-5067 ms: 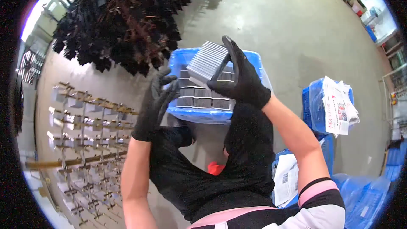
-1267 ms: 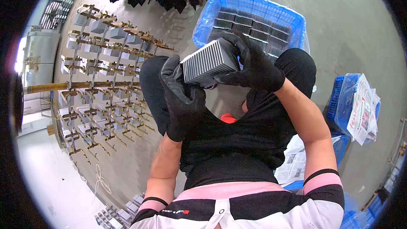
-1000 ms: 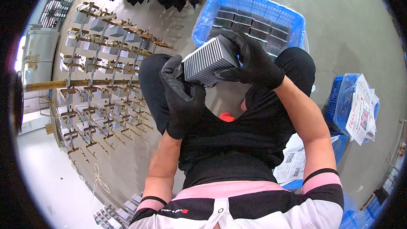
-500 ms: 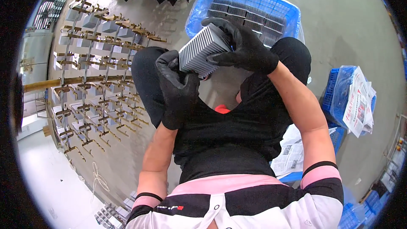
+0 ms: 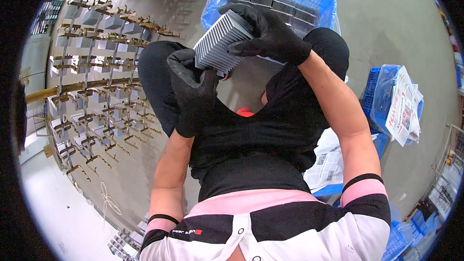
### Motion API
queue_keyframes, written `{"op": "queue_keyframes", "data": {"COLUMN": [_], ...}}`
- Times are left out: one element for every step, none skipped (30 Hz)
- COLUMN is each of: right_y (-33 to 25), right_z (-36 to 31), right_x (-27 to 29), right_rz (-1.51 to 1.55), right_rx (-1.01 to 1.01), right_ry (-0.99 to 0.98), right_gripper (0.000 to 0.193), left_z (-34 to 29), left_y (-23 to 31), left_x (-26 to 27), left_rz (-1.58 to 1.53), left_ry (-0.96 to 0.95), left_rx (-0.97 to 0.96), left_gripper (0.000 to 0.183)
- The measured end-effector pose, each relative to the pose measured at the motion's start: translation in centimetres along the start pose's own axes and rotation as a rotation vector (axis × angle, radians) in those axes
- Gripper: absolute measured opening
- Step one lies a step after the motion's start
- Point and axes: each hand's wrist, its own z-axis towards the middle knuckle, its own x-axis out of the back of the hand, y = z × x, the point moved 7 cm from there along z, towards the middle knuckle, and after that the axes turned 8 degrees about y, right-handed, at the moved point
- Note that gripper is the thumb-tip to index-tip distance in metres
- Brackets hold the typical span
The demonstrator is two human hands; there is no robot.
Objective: Sorting metal components from bins and organizing them with packaging materials and documentation.
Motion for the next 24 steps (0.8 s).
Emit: {"op": "queue_keyframes", "data": {"right_y": [0.2,0.4,0.7,0.9,0.5,-0.2,-0.5,-0.7,-0.5,0.1,0.2,0.4,0.8,0.1,-0.2,-0.2,0.1,0.1,0.6,1.0,1.5,1.0,1.1,1.1], "right_z": [0.1,0.3,0.4,0.7,0.6,0.5,1.1,1.2,0.6,0.5,0.7,0.3,0.3,0.5,0.3,0.2,0.1,0.2,0.2,0.0,-0.3,-0.2,-0.4,-0.7], "right_x": [-0.1,-0.2,-0.4,-0.6,-0.3,0.1,0.3,0.4,0.0,0.1,0.1,0.2,0.9,1.2,1.3,1.5,1.5,1.7,1.5,1.3,1.0,1.1,1.2,1.3], "right_rz": [0.022,0.044,0.065,0.062,0.085,0.107,0.126,0.113,0.035,-0.053,-0.075,-0.003,0.073,0.069,0.114,0.16,0.208,0.209,0.205,0.201,0.199,0.205,0.203,0.203], "right_rx": [-0.025,-0.051,-0.076,-0.084,-0.088,-0.087,-0.08,-0.061,-0.064,-0.053,-0.003,-0.008,-0.013,0.015,-0.055,-0.129,-0.206,-0.201,-0.258,-0.319,-0.383,-0.39,-0.49,-0.591], "right_ry": [-0.005,-0.009,-0.012,-0.014,-0.015,-0.016,-0.025,-0.019,-0.029,-0.032,-0.019,0.052,0.12,0.126,0.116,0.107,0.097,0.105,0.058,0.009,-0.041,-0.036,-0.031,-0.028], "right_gripper": [0.075,0.075,0.076,0.076,0.076,0.077,0.077,0.077,0.077,0.076,0.076,0.073,0.07,0.07,0.069,0.067,0.065,0.065,0.065,0.064,0.064,0.064,0.06,0.056], "left_z": [0.2,0.3,0.5,0.7,0.6,0.4,0.6,0.5,0.3,0.9,1.5,1.4,1.6,2.0,2.0,1.8,1.4,1.6,1.8,2.0,2.1,2.1,2.2,2.2], "left_y": [0.1,0.2,0.3,-0.2,0.2,0.5,0.4,0.5,0.8,1.1,1.5,1.0,0.4,1.1,0.8,0.6,0.3,0.4,0.5,0.8,1.1,1.5,2.0,2.5], "left_x": [0.1,0.1,0.2,0.3,0.0,-0.2,-0.2,0.2,0.6,0.5,0.5,0.1,-0.3,0.1,-0.2,-0.7,-1.4,-1.1,-0.9,-0.7,-0.8,-1.1,-1.4,-1.7], "left_rz": [0.033,0.065,0.061,-0.005,-0.073,-0.14,-0.148,-0.082,-0.015,0.043,0.033,0.001,-0.029,-0.028,-0.179,-0.327,-0.473,-0.468,-0.421,-0.374,-0.327,-0.323,-0.394,-0.464], "left_ry": [0.004,0.007,0.004,-0.003,-0.017,-0.032,-0.031,0.0,0.033,0.074,0.092,0.049,0.002,0.009,-0.08,-0.172,-0.268,-0.275,-0.315,-0.356,-0.396,-0.404,-0.404,-0.403], "left_rx": [-0.007,-0.014,-0.006,0.118,0.226,0.33,0.314,0.197,0.075,-0.063,-0.115,0.005,0.126,0.098,0.255,0.415,0.579,0.573,0.527,0.484,0.443,0.45,0.465,0.481], "left_gripper": [0.043,0.042,0.042,0.041,0.041,0.04,0.04,0.04,0.04,0.039,0.039,0.04,0.042,0.042,0.041,0.04,0.04,0.04,0.039,0.038,0.038,0.038,0.04,0.042]}}
